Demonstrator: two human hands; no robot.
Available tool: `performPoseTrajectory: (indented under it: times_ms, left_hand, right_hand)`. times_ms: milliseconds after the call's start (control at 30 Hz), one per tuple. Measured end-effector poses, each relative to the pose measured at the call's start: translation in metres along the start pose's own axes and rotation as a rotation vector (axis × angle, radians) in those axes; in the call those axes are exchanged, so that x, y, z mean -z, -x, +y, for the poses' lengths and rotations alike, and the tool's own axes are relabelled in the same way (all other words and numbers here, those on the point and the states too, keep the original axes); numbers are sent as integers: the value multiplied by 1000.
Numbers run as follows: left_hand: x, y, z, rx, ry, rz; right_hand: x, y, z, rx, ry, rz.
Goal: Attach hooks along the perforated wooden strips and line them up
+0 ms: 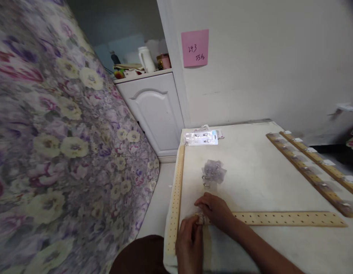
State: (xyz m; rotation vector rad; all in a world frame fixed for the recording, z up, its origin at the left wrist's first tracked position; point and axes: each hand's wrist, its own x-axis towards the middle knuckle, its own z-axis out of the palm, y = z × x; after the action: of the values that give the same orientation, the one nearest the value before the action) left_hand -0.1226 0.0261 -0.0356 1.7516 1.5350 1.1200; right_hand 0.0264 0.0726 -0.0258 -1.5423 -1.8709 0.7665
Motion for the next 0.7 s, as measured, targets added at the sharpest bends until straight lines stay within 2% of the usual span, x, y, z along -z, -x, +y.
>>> performPoseTrajectory:
  times_ms: [200,567,700]
  left_hand:
    - [7,-3,4,-17,-53,-103]
    - [5,-3,3,-17,-102,-95]
    - [5,-4,1,-13,-107,-102]
  right_hand:
    - [0,0,0,-17,15,-5]
    - [3,0,-3,-9,17,-30]
    - [6,9,-1,16,21,-8]
